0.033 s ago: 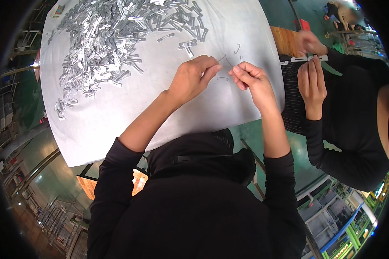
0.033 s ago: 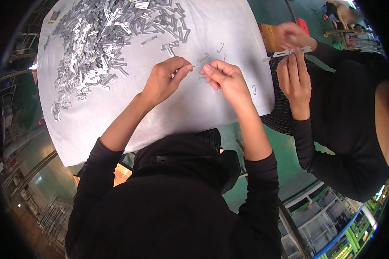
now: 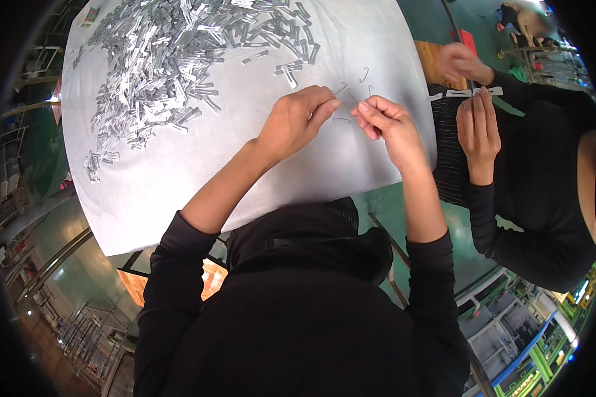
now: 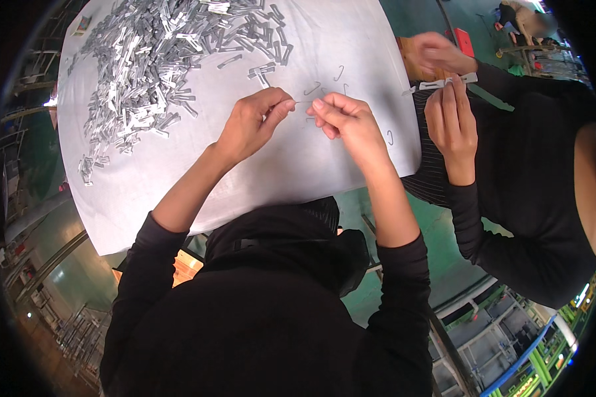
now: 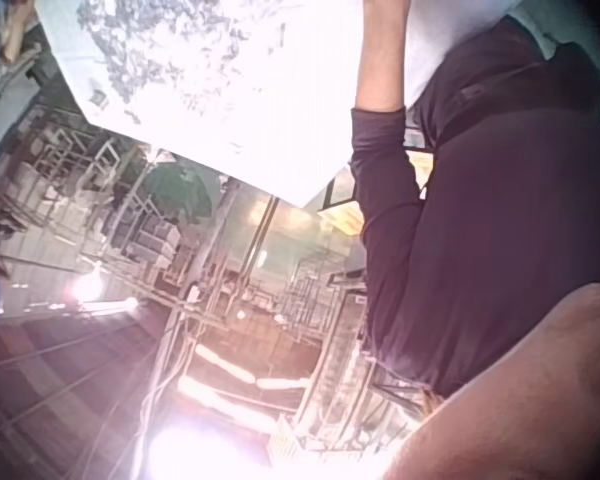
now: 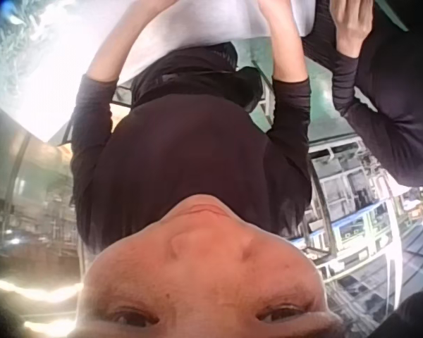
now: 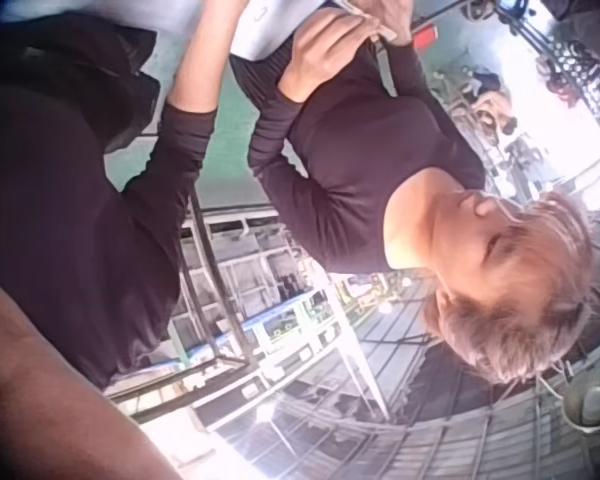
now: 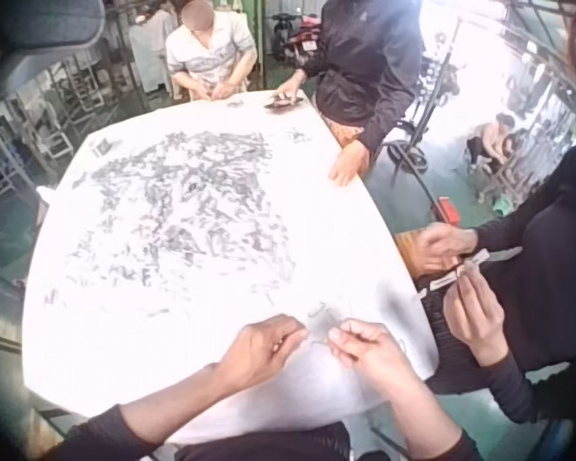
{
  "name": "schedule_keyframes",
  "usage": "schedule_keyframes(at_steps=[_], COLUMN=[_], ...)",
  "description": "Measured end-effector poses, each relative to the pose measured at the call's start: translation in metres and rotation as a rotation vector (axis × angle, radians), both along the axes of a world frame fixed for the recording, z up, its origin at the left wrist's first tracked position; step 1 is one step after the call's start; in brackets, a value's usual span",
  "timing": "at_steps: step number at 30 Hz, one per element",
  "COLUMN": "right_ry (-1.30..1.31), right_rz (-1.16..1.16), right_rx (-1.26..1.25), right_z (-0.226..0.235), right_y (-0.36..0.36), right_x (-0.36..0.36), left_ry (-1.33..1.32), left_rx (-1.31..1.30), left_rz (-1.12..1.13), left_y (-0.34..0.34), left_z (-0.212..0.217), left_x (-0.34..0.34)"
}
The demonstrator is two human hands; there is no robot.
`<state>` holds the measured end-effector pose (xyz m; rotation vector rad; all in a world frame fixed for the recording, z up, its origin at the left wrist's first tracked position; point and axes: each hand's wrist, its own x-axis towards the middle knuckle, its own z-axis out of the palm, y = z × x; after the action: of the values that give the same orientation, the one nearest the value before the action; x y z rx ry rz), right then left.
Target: The person sits at a table and assembles small metal pieces into hook-like shapes by hand. They occasionally move to the floor to collect scattered pieces and return to the table to continue assembling them.
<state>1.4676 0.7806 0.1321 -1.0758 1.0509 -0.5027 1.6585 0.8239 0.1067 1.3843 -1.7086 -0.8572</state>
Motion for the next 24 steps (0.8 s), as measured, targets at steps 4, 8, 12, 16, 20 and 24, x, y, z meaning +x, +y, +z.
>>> schedule_keyframes(at_steps=[4,8,12,16,20,24], right_ry=[0.025,0.196,0.088,-0.004,0.047,0.138], right_rz=[0.046,0.292,0.418,0.432,0.480,0.653], right_rx=[0.071,0.000,0.095,0.298,0.340,0.238], right_z=[0.017,0.034,0.040,0.048,0.056,0.066], right_y=[0.008,0.009,0.008,0.011,0.016,0.015], right_x=[0.006,0.008,0.007,0.011,0.015,0.020], left_ry=[0.051,0.094,0.197,0.322,0.280,0.358], left_rx=[0.031,0.013,0.209,0.301,0.297,0.427], left_rz=[-0.010,-0.091,-0.230,-0.232,-0.241,-0.287], left_y=[0.010,0.018,0.024,0.034,0.041,0.048], left_z=[0.015,0.021,0.025,0.032,0.041,0.043], left_x=[0.003,0.016,0.027,0.031,0.034,0.036])
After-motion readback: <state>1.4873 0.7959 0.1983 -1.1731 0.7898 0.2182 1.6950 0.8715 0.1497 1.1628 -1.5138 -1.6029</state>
